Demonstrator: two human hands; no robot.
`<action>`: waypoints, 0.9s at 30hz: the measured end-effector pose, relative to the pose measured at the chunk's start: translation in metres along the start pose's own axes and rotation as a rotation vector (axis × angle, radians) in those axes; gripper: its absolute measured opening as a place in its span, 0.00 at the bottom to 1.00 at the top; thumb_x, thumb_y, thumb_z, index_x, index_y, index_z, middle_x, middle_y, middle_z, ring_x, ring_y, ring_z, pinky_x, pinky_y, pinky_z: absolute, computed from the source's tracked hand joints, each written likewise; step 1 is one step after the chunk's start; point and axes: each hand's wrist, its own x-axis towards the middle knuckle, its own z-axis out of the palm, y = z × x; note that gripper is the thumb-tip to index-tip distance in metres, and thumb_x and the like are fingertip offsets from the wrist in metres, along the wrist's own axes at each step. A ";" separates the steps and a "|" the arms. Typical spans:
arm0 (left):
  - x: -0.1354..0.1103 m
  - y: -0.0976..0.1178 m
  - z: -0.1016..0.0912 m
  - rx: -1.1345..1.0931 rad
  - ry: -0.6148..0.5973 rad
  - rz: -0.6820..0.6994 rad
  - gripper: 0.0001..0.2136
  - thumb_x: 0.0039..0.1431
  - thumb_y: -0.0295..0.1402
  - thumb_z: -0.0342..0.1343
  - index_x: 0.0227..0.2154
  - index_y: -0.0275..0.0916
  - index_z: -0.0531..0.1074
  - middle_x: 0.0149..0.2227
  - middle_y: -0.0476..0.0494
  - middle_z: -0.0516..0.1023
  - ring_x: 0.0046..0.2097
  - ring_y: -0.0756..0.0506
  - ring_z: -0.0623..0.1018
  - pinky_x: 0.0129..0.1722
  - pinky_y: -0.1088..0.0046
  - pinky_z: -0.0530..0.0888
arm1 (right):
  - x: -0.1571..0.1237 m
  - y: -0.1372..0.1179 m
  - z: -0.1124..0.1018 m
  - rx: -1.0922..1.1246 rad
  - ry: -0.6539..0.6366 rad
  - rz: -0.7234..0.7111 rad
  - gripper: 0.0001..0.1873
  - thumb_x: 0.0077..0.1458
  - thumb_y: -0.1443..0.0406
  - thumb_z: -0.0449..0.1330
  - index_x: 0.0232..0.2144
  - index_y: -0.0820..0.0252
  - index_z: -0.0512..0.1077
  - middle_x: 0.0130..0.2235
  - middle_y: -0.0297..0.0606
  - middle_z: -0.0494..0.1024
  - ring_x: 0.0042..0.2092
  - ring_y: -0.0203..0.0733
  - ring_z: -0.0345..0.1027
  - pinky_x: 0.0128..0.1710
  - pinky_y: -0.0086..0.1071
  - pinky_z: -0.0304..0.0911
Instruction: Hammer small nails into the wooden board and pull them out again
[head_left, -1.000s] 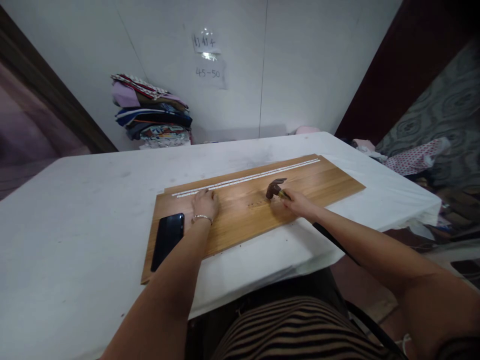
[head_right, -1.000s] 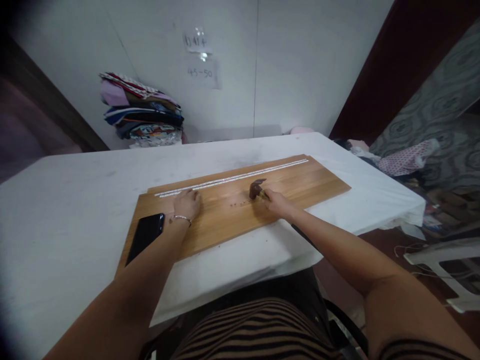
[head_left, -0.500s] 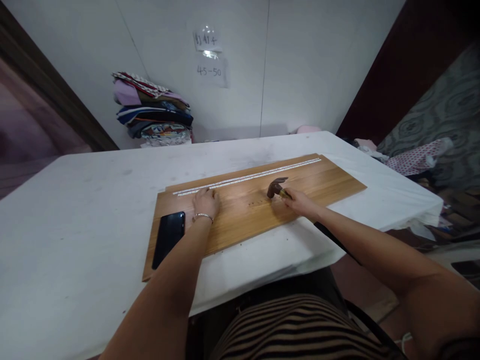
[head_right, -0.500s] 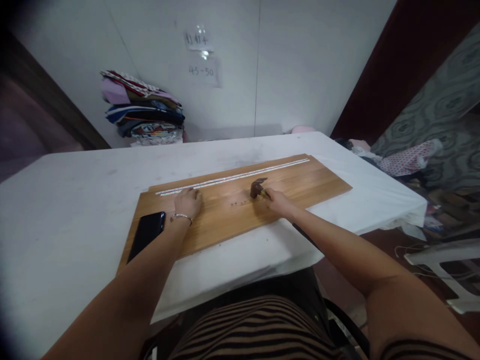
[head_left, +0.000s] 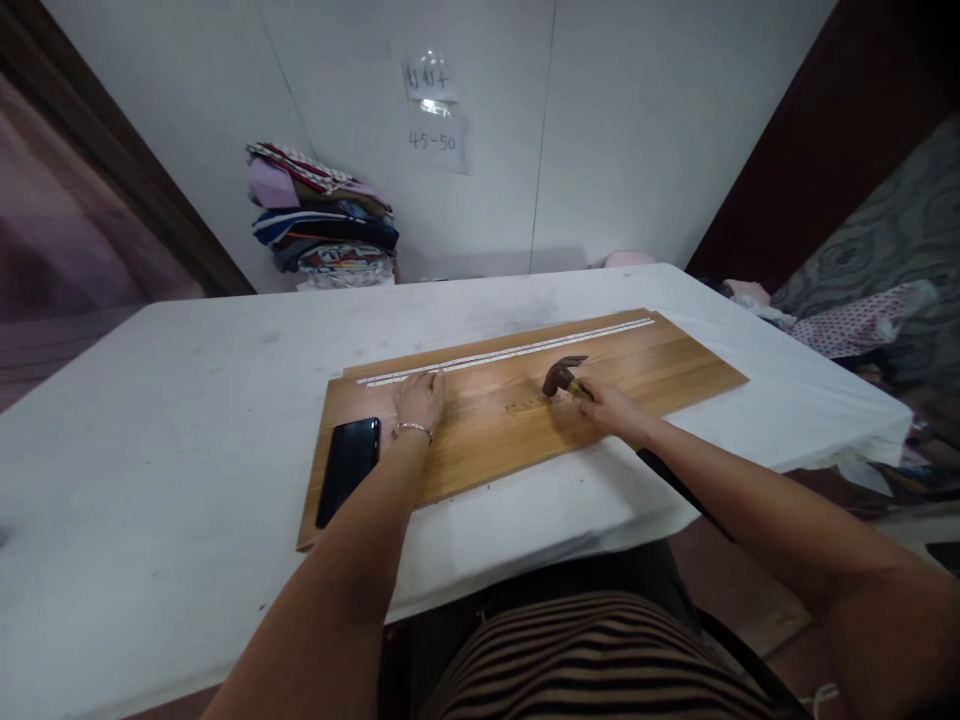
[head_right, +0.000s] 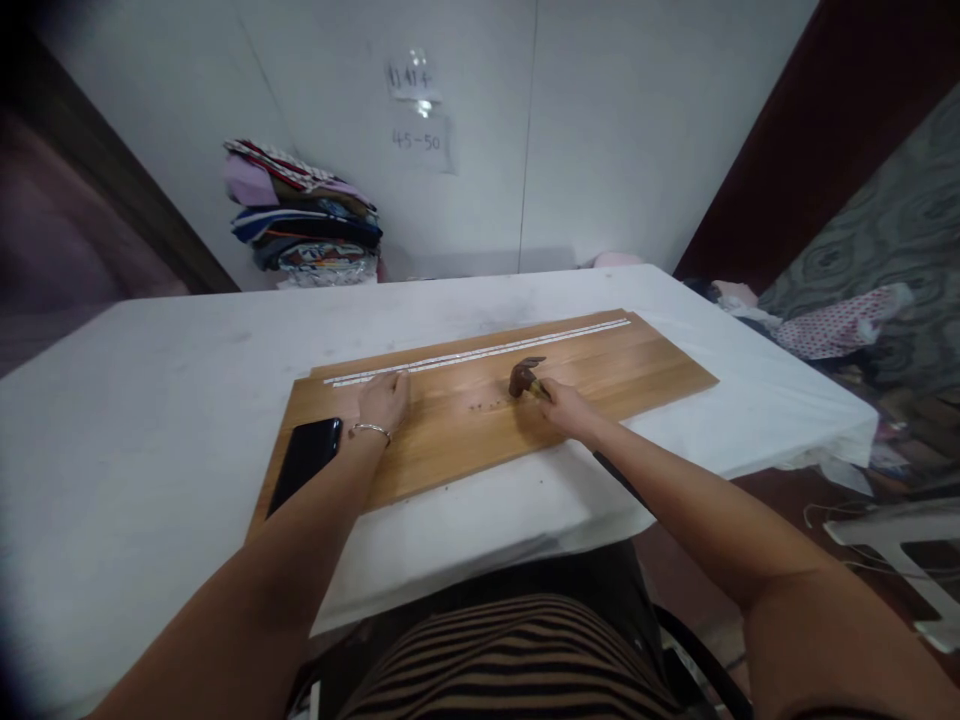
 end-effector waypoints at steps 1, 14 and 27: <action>0.001 -0.001 0.000 -0.036 0.008 -0.034 0.23 0.71 0.41 0.39 0.38 0.40 0.80 0.49 0.33 0.83 0.55 0.36 0.77 0.58 0.58 0.70 | 0.000 0.000 0.000 -0.007 -0.001 0.007 0.10 0.55 0.67 0.57 0.40 0.59 0.74 0.35 0.40 0.81 0.34 0.43 0.71 0.35 0.31 0.63; -0.001 -0.020 0.004 -0.695 0.118 -0.275 0.35 0.70 0.54 0.32 0.39 0.37 0.83 0.38 0.36 0.86 0.48 0.39 0.84 0.59 0.60 0.73 | 0.000 0.006 0.000 0.003 0.018 0.004 0.03 0.54 0.63 0.57 0.31 0.56 0.70 0.26 0.35 0.76 0.28 0.41 0.68 0.30 0.31 0.61; -0.016 -0.016 -0.010 -0.666 -0.078 -0.202 0.32 0.66 0.59 0.42 0.38 0.38 0.82 0.42 0.36 0.86 0.53 0.37 0.82 0.62 0.58 0.71 | -0.005 -0.005 -0.005 0.165 -0.012 0.055 0.04 0.56 0.62 0.57 0.34 0.56 0.68 0.25 0.32 0.73 0.27 0.38 0.65 0.29 0.30 0.60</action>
